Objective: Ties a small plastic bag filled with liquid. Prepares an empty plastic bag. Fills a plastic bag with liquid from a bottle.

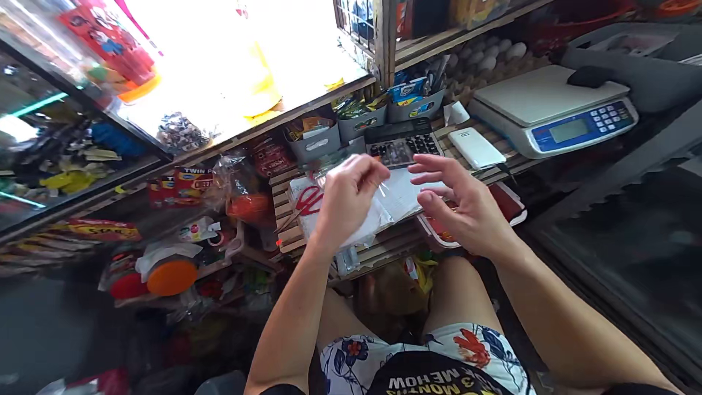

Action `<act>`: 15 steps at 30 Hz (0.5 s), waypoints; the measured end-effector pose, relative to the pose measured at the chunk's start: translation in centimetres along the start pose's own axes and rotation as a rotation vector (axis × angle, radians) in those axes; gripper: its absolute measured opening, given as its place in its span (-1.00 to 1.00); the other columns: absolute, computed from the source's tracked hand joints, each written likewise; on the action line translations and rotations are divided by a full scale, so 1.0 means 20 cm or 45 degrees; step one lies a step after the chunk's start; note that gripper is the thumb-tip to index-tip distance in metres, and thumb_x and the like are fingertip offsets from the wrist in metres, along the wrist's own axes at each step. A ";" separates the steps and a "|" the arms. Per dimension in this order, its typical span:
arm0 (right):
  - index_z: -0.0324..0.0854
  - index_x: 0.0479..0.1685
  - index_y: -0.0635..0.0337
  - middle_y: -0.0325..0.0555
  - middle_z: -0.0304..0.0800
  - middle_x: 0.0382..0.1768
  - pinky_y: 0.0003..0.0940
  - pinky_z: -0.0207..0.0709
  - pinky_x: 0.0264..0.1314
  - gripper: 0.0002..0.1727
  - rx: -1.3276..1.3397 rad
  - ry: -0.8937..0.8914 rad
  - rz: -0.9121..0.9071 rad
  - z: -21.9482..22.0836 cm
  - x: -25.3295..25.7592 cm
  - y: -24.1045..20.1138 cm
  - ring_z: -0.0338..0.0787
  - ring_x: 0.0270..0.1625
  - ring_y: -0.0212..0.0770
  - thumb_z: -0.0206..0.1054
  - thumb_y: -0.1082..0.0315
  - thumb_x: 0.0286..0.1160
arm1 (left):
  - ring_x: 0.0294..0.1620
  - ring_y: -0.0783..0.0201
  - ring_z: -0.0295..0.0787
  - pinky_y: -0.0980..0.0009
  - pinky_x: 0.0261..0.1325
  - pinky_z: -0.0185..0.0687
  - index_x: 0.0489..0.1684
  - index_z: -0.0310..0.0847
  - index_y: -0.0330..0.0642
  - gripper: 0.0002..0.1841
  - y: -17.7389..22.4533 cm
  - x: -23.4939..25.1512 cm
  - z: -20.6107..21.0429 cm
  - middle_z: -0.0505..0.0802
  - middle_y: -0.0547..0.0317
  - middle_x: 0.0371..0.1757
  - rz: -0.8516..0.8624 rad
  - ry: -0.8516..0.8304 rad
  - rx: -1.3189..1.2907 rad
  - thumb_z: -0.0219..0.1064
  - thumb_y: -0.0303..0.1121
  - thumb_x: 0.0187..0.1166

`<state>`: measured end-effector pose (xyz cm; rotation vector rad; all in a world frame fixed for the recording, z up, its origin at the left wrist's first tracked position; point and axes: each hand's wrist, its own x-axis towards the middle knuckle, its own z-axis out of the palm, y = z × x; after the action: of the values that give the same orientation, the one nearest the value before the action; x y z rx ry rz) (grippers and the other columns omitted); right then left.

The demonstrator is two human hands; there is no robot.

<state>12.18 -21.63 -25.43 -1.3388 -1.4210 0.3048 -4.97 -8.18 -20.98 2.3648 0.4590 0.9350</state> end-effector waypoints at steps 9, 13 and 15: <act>0.71 -0.18 0.15 -0.34 0.73 -0.37 -0.70 0.58 -0.35 -0.86 -0.127 0.104 -0.087 0.00 0.01 -0.01 0.67 -0.39 -0.59 0.31 0.31 0.66 | -0.41 0.50 0.58 0.61 -0.35 0.50 -0.29 0.80 -0.17 -0.85 0.05 -0.14 0.03 0.69 0.29 -0.38 0.105 -0.161 0.134 0.38 -0.33 0.64; 0.65 -0.43 0.13 -0.35 0.55 -0.55 -0.63 0.31 -0.52 -0.66 -0.349 0.211 -0.154 0.07 -0.02 0.04 0.48 -0.54 -0.56 0.15 0.24 0.75 | -0.39 0.51 0.59 0.62 -0.33 0.52 -0.30 0.80 -0.17 -0.85 0.07 -0.17 0.06 0.69 0.30 -0.38 0.089 -0.167 0.089 0.38 -0.34 0.63; 0.54 -0.56 0.11 -0.37 0.41 -0.67 -0.61 0.20 -0.60 -0.56 -0.235 0.205 -0.119 0.08 -0.03 0.07 0.38 -0.63 -0.55 0.09 0.20 0.82 | -0.41 0.53 0.59 0.64 -0.36 0.52 -0.28 0.81 -0.19 -0.85 0.07 -0.18 0.07 0.70 0.30 -0.38 0.086 -0.159 0.036 0.38 -0.34 0.63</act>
<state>11.37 -20.97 -27.41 -1.4069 -1.3959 0.0032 -6.35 -11.58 -22.93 2.4607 0.3476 0.8090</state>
